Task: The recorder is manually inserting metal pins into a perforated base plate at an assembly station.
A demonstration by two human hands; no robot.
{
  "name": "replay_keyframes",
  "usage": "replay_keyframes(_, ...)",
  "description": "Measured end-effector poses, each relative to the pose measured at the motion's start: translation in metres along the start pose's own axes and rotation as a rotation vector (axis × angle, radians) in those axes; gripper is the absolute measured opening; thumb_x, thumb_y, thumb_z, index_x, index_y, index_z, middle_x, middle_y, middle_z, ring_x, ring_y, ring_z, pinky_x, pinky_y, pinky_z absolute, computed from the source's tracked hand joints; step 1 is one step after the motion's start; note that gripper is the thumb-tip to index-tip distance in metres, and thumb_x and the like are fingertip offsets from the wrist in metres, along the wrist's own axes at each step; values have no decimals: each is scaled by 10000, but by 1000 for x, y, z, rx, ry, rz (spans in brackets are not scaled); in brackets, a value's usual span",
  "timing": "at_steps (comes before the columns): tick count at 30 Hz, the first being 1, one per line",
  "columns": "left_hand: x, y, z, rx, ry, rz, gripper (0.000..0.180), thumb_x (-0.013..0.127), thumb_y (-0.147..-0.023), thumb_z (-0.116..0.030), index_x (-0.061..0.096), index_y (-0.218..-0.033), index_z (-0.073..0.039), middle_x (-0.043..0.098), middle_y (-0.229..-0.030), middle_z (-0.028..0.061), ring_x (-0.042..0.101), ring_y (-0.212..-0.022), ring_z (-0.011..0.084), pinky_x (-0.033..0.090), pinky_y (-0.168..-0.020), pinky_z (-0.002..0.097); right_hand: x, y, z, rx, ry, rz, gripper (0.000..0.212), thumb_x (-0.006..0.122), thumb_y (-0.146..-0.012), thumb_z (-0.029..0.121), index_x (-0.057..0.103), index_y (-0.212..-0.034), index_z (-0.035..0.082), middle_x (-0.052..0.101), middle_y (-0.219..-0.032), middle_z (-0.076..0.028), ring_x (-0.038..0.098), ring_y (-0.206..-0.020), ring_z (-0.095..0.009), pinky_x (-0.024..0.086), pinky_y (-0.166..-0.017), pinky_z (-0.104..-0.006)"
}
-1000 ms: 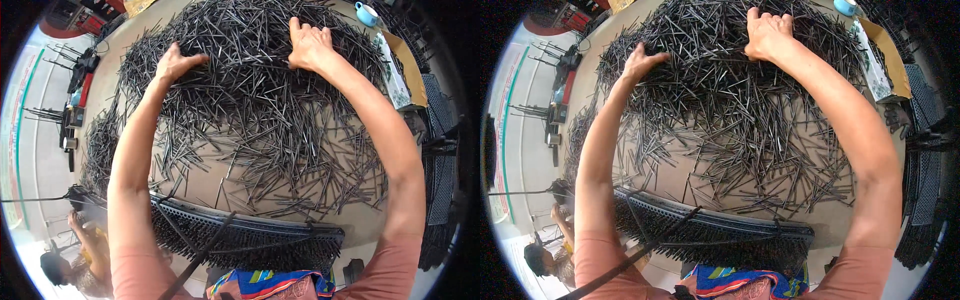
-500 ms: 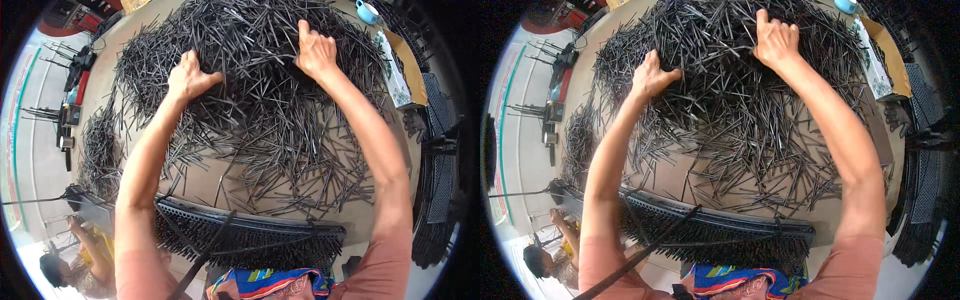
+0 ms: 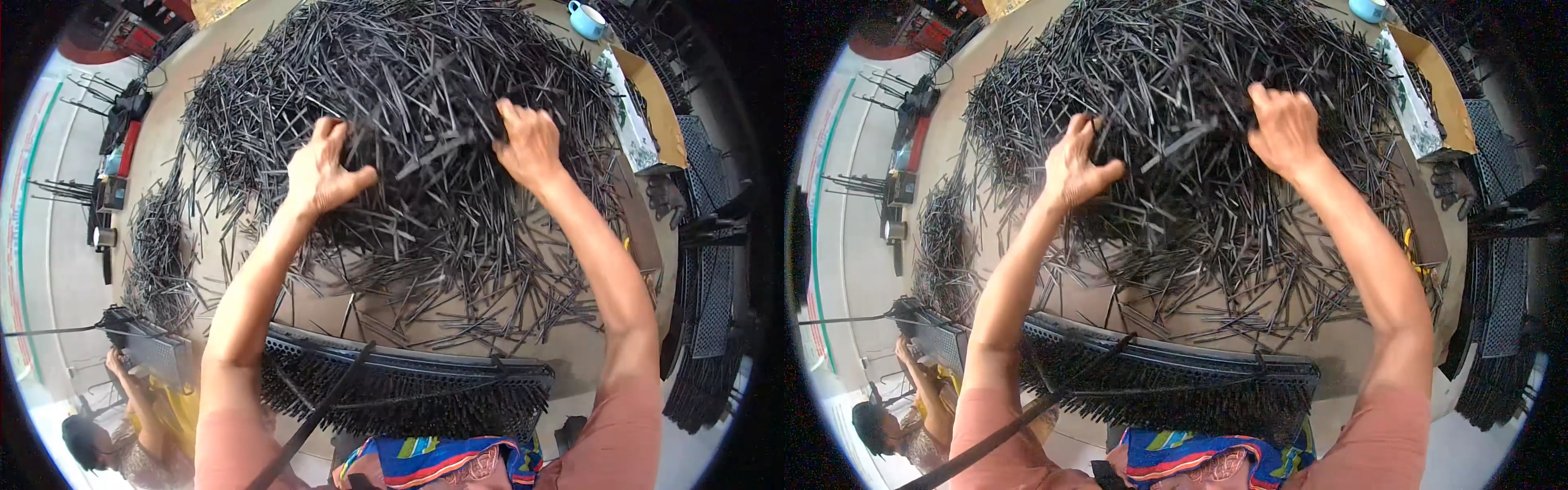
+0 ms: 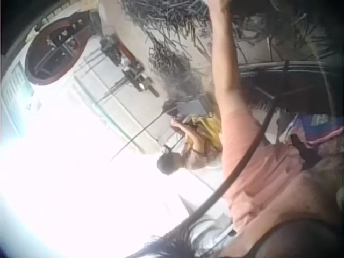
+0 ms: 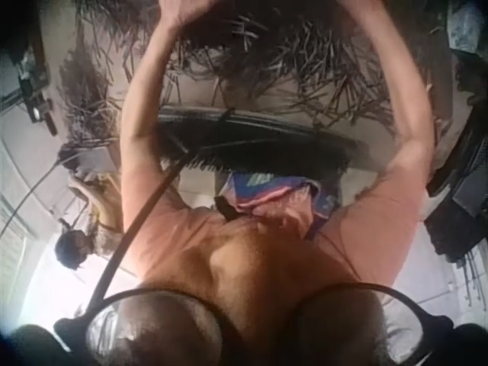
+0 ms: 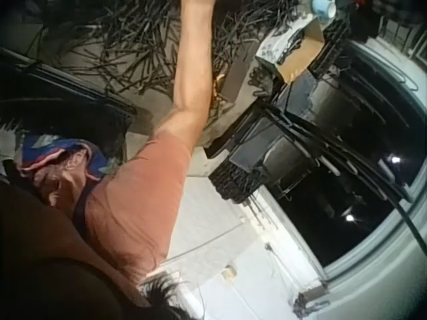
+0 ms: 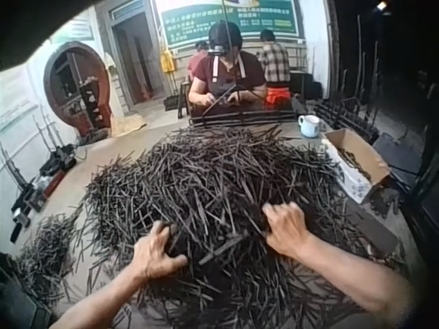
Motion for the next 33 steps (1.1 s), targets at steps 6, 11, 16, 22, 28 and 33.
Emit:
replay_keyframes(6, 8, 48, -48, 41, 67, 56, 773, 726, -636, -404, 509, -1272, -22, 485, -1273, 190, 585, -1062, 388, 507, -891, 429, -27, 100, -11, -95, -34, 85, 488, 661, -623, 6, 544, -1096, -27, 623, -885, -168, 605, -865, -346, 428, -748, -433)
replay_keyframes(11, 8, 31, -21, -159, 233, 87, 938, 750, -652, -564, 466, -1320, 29, 563, -1242, 226, 573, -1134, 347, 435, -996, 376, -43, 100, -27, -141, -181, 432, 626, 661, -593, 45, 557, -1205, -36, 636, -893, -157, 630, -890, -311, 465, -783, -432)
replay_keyframes(16, 4, -18, 3, -427, 730, 87, 777, 720, -691, -583, 611, -1183, 8, 638, -1133, 137, 607, -977, 249, 450, -883, 350, -26, 19, -64, 528, -479, 255, 722, 716, -772, 422, 542, -1246, -92, 649, -1129, -236, 653, -1010, -272, 505, -864, -334)
replay_keyframes(22, 33, -79, 0, -750, 1054, 10, 867, 819, -628, -457, 472, -1227, 64, 602, -1148, 190, 613, -992, 270, 496, -843, 424, 8, -31, -1, 847, -349, 376, 848, 719, -702, 545, 460, -1278, -21, 549, -1257, -276, 555, -1164, -397, 447, -980, -449)
replay_keyframes(28, 44, -82, -36, -694, 1201, 135, 351, 734, -725, -312, 667, -916, -25, 670, -863, 109, 649, -732, 229, 541, -646, 362, 20, -1, -13, 864, -360, 189, 720, 716, -707, 390, 445, -1217, -39, 614, -1101, -317, 599, -1069, -424, 464, -935, -464)
replay_keyframes(33, 39, -61, -88, -516, 1034, 256, 496, 747, -706, -337, 661, -1062, -2, 680, -992, 128, 638, -897, 225, 495, -808, 345, 19, 45, -53, 744, -638, 51, 494, 673, -693, 215, 564, -1104, -35, 651, -1048, -258, 635, -987, -349, 466, -888, -381)
Point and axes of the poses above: each hand's wrist, its own y-axis away from the middle knuckle, its own x-axis out of the palm, z = x × y, the point moved 1 cm from there along -y, towards the middle knuckle
